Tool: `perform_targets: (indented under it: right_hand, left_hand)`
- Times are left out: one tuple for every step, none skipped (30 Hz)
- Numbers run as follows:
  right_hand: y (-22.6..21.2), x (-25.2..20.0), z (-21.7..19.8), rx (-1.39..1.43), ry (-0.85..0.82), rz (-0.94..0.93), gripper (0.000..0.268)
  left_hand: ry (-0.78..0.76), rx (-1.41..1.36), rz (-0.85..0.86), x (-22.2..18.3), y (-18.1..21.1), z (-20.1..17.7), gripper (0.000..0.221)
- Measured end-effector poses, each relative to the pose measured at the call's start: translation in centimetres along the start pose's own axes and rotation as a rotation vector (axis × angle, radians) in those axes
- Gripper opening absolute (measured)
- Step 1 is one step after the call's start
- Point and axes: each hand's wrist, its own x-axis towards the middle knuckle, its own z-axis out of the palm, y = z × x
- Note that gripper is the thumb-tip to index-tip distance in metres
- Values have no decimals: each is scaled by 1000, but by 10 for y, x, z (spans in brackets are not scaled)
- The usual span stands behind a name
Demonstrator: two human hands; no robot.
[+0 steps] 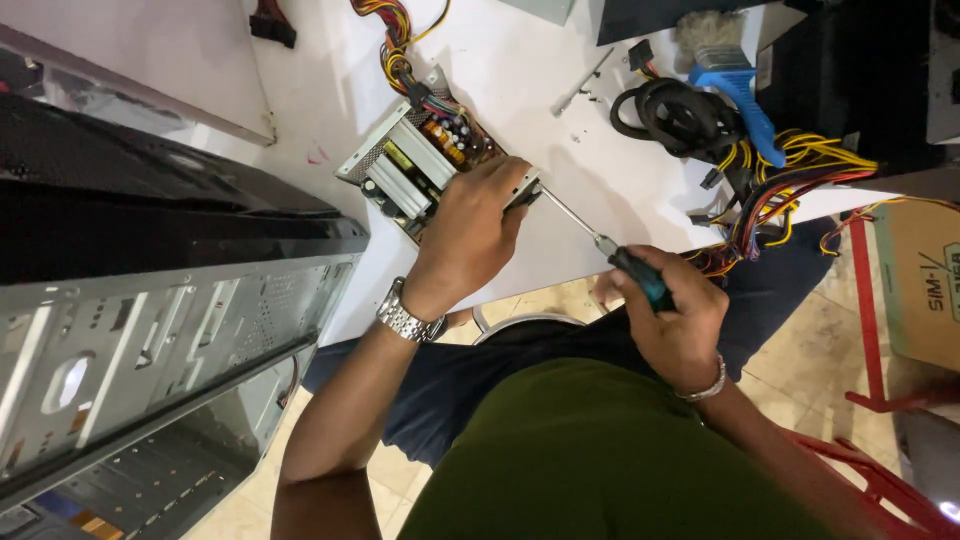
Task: Disassembling a computer power supply unit using a screwdriver to remove the fan and casing.
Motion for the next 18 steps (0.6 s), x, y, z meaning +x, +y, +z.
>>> perform_targets:
  right_hand:
    - [-4,0,2,0,3,0,29]
    - [-8,1,4,56,-35,118,28]
    - [-13,0,6,113,-75,239,27]
    - [-14,5,3,115,-72,241,27]
    - [-16,9,-1,200,-115,248,25]
    - [-18,13,-5,285,-157,254,23]
    - [-16,13,-5,285,-154,252,23]
    - [-14,13,-6,177,-135,153,24]
    - [-12,13,-7,69,-118,52,26]
    - [-11,13,-6,68,-117,49,26]
    - [-10,13,-4,181,-138,127,21]
    - [-8,13,-3,294,-159,204,17]
    - [-10,13,-6,294,-158,204,17]
    - [-11,12,-10,176,-162,147,21]
    - [-13,13,-13,58,-163,89,25]
    - [-12,11,-13,58,-156,87,25]
    - [-11,10,-14,54,-134,88,24]
    - [-11,8,-15,49,-112,89,23]
  left_hand:
    - [-1,1,3,0,1,0,39]
    - [-19,23,-27,0,2,0,40]
    - [-40,46,-58,0,4,0,40]
    - [-43,48,-57,0,4,-1,40]
    - [-40,43,-53,0,4,-1,39]
    - [-36,37,-49,1,4,-2,38]
    - [-36,37,-45,1,5,-2,38]
    - [-31,51,-45,0,6,-2,38]
    - [-24,64,-48,0,7,-3,39]
    - [-21,64,-47,1,8,-3,39]
    - [-19,73,-52,1,9,-4,39]
    - [-17,82,-57,1,10,-4,38]
    - [-18,82,-55,0,8,-3,38]
    - [-16,111,-63,-1,7,-1,39]
    - [-13,143,-67,0,5,0,40]
    - [-13,146,-61,1,5,2,40]
    - [20,153,-67,3,4,4,39]
    - [54,159,-73,4,4,6,37]
